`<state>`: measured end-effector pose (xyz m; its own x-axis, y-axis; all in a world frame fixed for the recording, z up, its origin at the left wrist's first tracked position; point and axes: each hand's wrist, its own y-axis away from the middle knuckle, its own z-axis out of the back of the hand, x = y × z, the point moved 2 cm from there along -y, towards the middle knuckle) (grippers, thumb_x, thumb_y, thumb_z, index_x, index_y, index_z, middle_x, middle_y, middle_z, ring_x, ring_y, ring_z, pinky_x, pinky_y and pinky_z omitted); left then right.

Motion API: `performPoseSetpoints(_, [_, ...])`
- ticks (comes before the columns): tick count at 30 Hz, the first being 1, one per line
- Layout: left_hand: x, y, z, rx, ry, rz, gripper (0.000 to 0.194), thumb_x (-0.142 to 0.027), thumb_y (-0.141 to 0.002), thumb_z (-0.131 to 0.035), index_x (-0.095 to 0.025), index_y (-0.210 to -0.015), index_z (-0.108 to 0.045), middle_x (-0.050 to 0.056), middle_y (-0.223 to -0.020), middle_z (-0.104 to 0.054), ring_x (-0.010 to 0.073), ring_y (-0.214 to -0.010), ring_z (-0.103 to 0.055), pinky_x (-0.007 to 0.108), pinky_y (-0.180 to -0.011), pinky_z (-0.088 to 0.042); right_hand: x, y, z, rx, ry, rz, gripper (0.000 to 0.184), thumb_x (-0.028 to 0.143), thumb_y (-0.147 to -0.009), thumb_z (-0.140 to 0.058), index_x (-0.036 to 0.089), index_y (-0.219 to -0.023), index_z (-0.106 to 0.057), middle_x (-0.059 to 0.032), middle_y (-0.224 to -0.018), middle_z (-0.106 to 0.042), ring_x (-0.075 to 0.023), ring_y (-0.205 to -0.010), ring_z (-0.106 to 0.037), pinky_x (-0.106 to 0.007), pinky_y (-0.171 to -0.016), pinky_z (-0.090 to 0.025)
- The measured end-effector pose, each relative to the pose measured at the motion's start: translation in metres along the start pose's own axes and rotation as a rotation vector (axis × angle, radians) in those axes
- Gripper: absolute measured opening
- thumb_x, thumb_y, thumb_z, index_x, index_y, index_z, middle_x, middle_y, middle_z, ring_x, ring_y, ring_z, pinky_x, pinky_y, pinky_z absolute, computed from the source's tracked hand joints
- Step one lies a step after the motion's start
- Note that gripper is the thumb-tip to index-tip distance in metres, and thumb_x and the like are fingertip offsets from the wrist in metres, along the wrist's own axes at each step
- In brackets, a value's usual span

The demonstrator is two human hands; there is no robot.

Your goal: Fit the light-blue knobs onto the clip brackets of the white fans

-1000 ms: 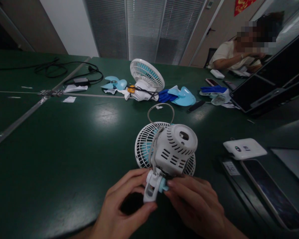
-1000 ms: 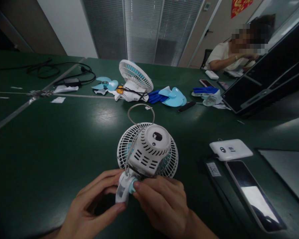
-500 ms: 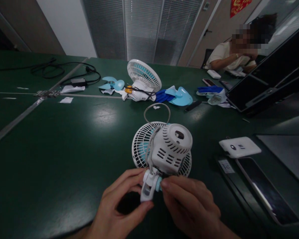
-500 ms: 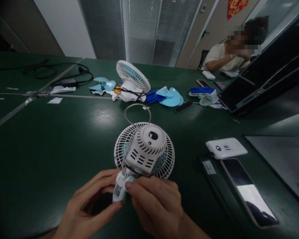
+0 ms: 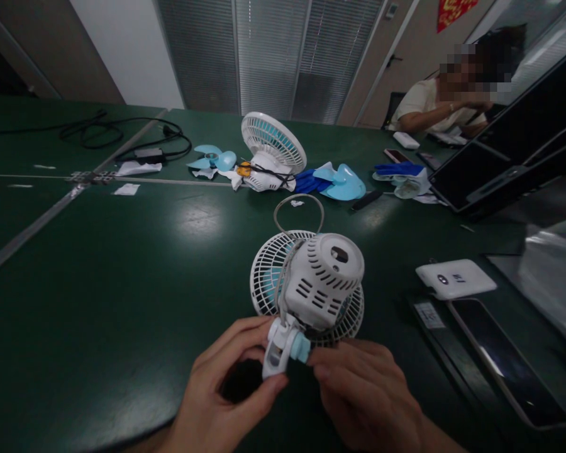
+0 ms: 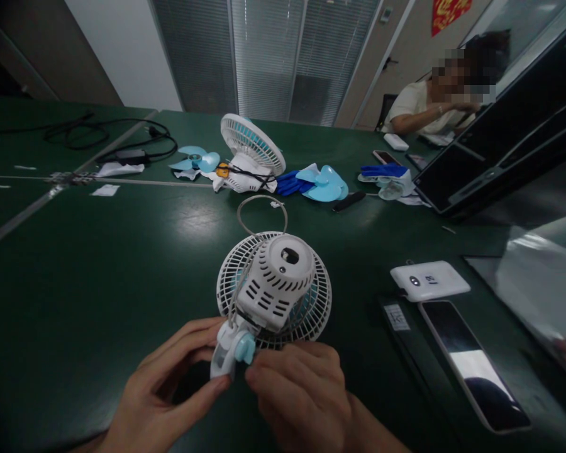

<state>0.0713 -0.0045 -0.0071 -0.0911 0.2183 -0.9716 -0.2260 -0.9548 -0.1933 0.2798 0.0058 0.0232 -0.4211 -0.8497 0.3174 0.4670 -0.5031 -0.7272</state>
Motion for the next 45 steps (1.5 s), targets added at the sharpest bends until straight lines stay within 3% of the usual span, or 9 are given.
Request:
performPoseSetpoints(8, [0.002,-0.001,0.0,0.022,-0.008,0.008,0.041,-0.012,-0.088,-0.073,-0.034,-0.122,-0.067,0.005,-0.128,-0.067,0.0193,-0.106,-0.072,0.023,-0.08,-0.063,0.003,0.004,0.006,0.022,0.047,0.016,0.014,0.009,-0.094,-0.054,0.02,-0.097,-0.063,-0.0035,-0.1,-0.08,-0.0126,-0.081,-0.078,-0.022,-0.074,-0.062])
performPoseSetpoints(14, [0.002,0.001,0.0,0.023,-0.017,0.012,0.04,-0.013,-0.088,-0.072,-0.033,-0.123,-0.067,0.005,-0.126,-0.068,0.0193,-0.105,-0.072,0.025,-0.082,-0.063,-0.003,0.006,0.0,-0.028,0.045,-0.065,0.023,0.004,-0.092,-0.052,0.017,-0.11,-0.059,-0.0061,-0.099,-0.079,-0.0127,-0.084,-0.077,-0.022,-0.075,-0.061])
performPoseSetpoints(17, [0.001,0.0,0.0,0.007,-0.027,0.002,0.039,-0.013,-0.087,-0.074,-0.031,-0.121,-0.069,0.006,-0.125,-0.069,0.02,-0.105,-0.072,0.025,-0.081,-0.063,-0.005,0.004,-0.003,-0.029,0.041,-0.113,0.026,0.003,-0.091,-0.053,0.017,-0.112,-0.058,-0.0042,-0.096,-0.079,-0.0124,-0.08,-0.077,-0.022,-0.073,-0.061])
performPoseSetpoints(22, [0.0,0.0,0.0,0.006,-0.034,0.006,0.042,-0.011,-0.087,-0.072,-0.033,-0.123,-0.068,0.005,-0.127,-0.068,0.019,-0.105,-0.072,0.024,-0.081,-0.063,0.001,-0.003,-0.001,-0.006,0.015,-0.055,0.021,0.004,-0.091,-0.051,0.016,-0.106,-0.059,-0.0035,-0.088,-0.079,-0.0108,-0.07,-0.075,-0.019,-0.063,-0.059])
performPoseSetpoints(27, [0.002,0.002,0.002,0.019,-0.04,0.001,0.043,-0.011,-0.088,-0.072,-0.032,-0.125,-0.067,0.006,-0.128,-0.067,0.0197,-0.105,-0.072,0.025,-0.081,-0.063,0.004,0.01,0.005,0.028,0.01,-0.007,0.019,0.004,-0.089,-0.055,0.017,-0.103,-0.058,-0.0051,-0.096,-0.08,-0.0127,-0.076,-0.077,-0.023,-0.072,-0.062])
performPoseSetpoints(32, [0.002,0.002,0.001,0.019,-0.037,-0.007,0.045,-0.009,-0.086,-0.073,-0.031,-0.125,-0.067,0.007,-0.127,-0.067,0.0204,-0.105,-0.072,0.026,-0.081,-0.064,-0.004,0.021,0.003,-0.013,0.027,-0.078,0.029,0.004,-0.087,-0.056,0.016,-0.113,-0.058,-0.007,-0.105,-0.079,-0.0141,-0.087,-0.077,-0.025,-0.076,-0.062])
performPoseSetpoints(38, [0.001,0.001,-0.001,0.006,-0.021,0.001,0.042,-0.011,-0.087,-0.074,-0.031,-0.123,-0.068,0.006,-0.125,-0.068,0.0199,-0.105,-0.072,0.025,-0.082,-0.063,-0.006,-0.001,-0.001,-0.04,0.112,-0.058,0.022,0.008,-0.088,-0.06,0.017,-0.108,-0.063,-0.0022,-0.086,-0.076,-0.0125,-0.072,-0.074,-0.021,-0.064,-0.059])
performPoseSetpoints(42, [0.001,0.001,-0.001,0.005,-0.025,0.005,0.042,-0.012,-0.087,-0.074,-0.03,-0.124,-0.068,0.007,-0.127,-0.068,0.0204,-0.104,-0.072,0.025,-0.081,-0.064,-0.005,-0.003,-0.008,0.003,0.082,-0.055,0.022,0.009,-0.091,-0.061,0.016,-0.112,-0.062,-0.0022,-0.09,-0.077,-0.0122,-0.077,-0.075,-0.021,-0.07,-0.06])
performPoseSetpoints(45, [0.002,0.0,-0.001,0.008,-0.025,0.001,0.044,-0.012,-0.087,-0.073,-0.033,-0.125,-0.067,0.005,-0.127,-0.068,0.0198,-0.107,-0.071,0.025,-0.083,-0.063,-0.001,0.003,-0.015,0.0,0.005,-0.149,0.021,0.009,-0.094,-0.057,0.018,-0.113,-0.061,-0.0008,-0.089,-0.077,-0.0111,-0.075,-0.075,-0.02,-0.069,-0.059])
